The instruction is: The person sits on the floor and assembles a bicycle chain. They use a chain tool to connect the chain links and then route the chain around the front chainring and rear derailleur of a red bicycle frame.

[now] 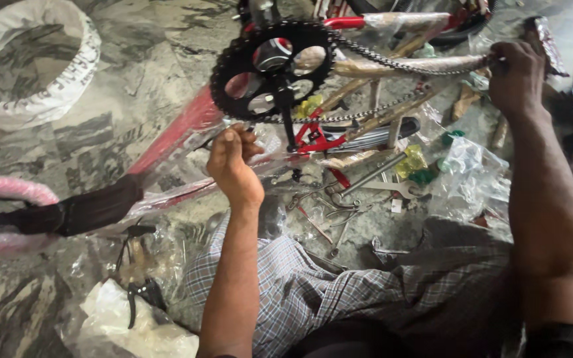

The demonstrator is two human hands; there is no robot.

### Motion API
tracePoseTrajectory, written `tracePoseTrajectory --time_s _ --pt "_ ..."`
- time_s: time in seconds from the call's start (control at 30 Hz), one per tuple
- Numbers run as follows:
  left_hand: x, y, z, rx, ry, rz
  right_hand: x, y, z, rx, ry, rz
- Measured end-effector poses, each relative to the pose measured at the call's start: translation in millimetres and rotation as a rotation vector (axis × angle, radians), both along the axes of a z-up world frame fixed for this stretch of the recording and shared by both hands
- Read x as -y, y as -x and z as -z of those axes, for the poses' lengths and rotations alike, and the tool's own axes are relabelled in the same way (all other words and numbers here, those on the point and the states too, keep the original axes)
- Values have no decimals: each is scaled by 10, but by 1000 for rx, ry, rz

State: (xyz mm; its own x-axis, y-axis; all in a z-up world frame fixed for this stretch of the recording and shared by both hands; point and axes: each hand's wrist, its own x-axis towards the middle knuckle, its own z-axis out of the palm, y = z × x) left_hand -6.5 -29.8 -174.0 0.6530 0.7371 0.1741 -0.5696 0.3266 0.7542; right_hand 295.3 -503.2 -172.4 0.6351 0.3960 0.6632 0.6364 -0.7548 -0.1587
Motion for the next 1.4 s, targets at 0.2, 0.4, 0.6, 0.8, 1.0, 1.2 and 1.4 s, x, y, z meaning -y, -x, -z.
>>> tracePoseTrajectory --time_s 0.2,0.4,0.6,0.8,1.0,1.2,1.4 --pt "-59 36 -45 20 -107 -100 -321 287 -300 236 50 114" --pt "-377 102 -507 -28 -729 -549 -1259 690 -678 358 -76 -143" --pt "-565 -275 -1437 176 -1131 -413 -2146 1235 -948 329 -61 -387" --pt "-173 -350 -1880 56 -1239 -423 -2405 1607 -1168 248 -98 -428" --pt "-167 -385 -2019 -7 -1146 -348 -2406 1635 -1171 216 -87 -421" --pt "-166 -431 -2095 -81 -1138 -338 -2403 1633 -1215 224 -85 -430" --pt "-183 -476 -2053 -181 -1140 -371 -2406 1738 -1279 195 -84 -411"
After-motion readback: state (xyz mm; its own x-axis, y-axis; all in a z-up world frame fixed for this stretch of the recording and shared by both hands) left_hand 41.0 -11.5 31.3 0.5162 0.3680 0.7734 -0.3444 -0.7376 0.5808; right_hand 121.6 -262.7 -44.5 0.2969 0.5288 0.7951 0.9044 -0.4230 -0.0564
